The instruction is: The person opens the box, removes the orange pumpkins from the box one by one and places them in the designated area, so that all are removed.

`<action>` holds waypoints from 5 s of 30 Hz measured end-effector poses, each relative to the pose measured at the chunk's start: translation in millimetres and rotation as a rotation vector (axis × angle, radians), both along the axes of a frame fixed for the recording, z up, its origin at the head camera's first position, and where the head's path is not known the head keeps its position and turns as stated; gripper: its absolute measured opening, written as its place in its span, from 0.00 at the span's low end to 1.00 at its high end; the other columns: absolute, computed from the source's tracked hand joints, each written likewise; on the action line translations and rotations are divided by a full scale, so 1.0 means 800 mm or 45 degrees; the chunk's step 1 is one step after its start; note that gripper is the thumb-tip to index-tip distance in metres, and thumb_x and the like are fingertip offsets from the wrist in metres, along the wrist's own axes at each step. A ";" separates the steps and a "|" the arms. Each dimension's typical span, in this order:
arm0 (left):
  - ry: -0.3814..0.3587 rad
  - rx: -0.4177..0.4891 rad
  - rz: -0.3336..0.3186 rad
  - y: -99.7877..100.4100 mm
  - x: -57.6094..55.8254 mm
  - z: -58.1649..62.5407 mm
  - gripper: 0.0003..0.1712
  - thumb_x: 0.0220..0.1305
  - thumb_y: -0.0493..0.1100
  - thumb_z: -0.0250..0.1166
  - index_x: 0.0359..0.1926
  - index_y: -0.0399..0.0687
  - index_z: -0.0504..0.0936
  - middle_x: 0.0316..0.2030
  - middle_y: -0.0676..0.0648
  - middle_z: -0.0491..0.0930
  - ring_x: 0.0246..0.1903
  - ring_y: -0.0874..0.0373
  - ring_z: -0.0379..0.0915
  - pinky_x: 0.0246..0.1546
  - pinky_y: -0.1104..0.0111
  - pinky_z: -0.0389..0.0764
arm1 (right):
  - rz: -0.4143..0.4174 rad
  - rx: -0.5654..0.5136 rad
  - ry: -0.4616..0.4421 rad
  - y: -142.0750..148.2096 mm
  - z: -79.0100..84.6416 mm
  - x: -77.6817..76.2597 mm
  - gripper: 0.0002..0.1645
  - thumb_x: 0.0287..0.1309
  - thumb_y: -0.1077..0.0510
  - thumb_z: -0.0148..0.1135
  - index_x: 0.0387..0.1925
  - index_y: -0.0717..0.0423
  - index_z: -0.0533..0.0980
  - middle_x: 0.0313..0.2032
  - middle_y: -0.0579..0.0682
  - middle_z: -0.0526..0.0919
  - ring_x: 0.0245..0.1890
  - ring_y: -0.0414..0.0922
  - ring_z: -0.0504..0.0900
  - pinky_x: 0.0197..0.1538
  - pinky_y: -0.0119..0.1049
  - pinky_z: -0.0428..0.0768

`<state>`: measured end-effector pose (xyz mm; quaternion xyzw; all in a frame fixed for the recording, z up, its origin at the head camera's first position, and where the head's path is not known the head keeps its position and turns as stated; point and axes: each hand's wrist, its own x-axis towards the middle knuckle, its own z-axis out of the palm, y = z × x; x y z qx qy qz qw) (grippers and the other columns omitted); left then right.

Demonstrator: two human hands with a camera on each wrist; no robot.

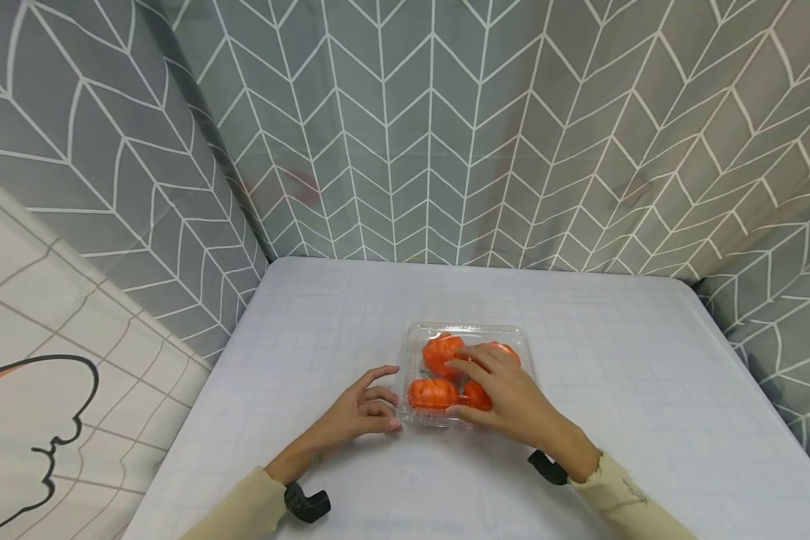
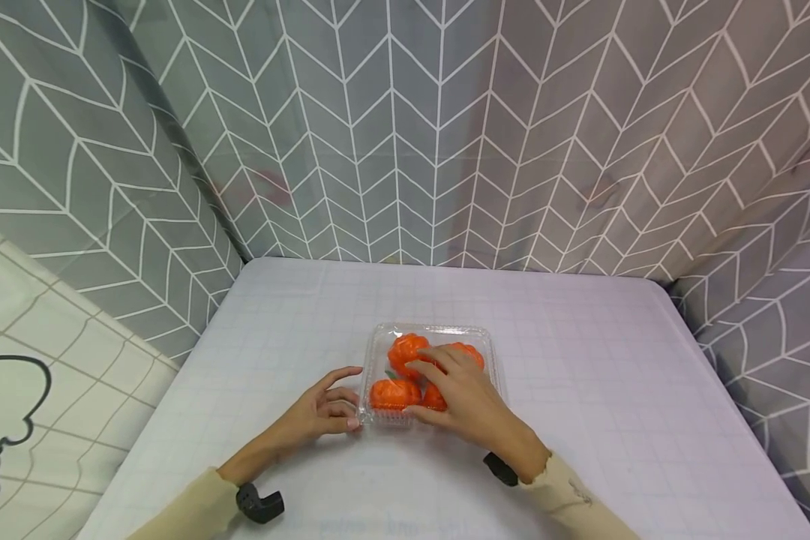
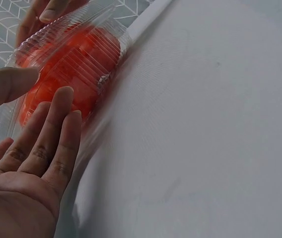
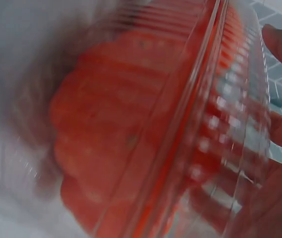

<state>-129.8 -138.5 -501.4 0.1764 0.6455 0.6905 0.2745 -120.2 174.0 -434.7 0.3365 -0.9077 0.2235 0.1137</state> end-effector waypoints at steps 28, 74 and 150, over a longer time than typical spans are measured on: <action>0.025 0.085 0.023 0.025 0.000 -0.007 0.68 0.57 0.33 0.78 0.83 0.68 0.42 0.39 0.45 0.82 0.38 0.55 0.83 0.42 0.66 0.84 | 0.129 0.183 0.146 -0.056 -0.006 -0.004 0.49 0.45 0.33 0.81 0.66 0.48 0.75 0.64 0.55 0.76 0.66 0.54 0.71 0.69 0.55 0.70; -0.144 0.266 0.021 0.030 0.004 -0.010 0.53 0.67 0.31 0.68 0.80 0.63 0.48 0.35 0.45 0.83 0.31 0.53 0.86 0.49 0.59 0.83 | 0.126 0.096 0.259 -0.051 -0.002 -0.004 0.47 0.46 0.34 0.81 0.64 0.52 0.78 0.64 0.56 0.78 0.65 0.56 0.75 0.51 0.49 0.85; -0.030 0.026 0.017 0.020 -0.010 0.001 0.51 0.61 0.33 0.75 0.77 0.56 0.55 0.32 0.42 0.80 0.31 0.47 0.86 0.46 0.56 0.85 | 0.053 -0.211 0.280 0.099 0.017 -0.002 0.28 0.69 0.37 0.62 0.53 0.55 0.84 0.50 0.49 0.87 0.51 0.50 0.85 0.65 0.21 0.67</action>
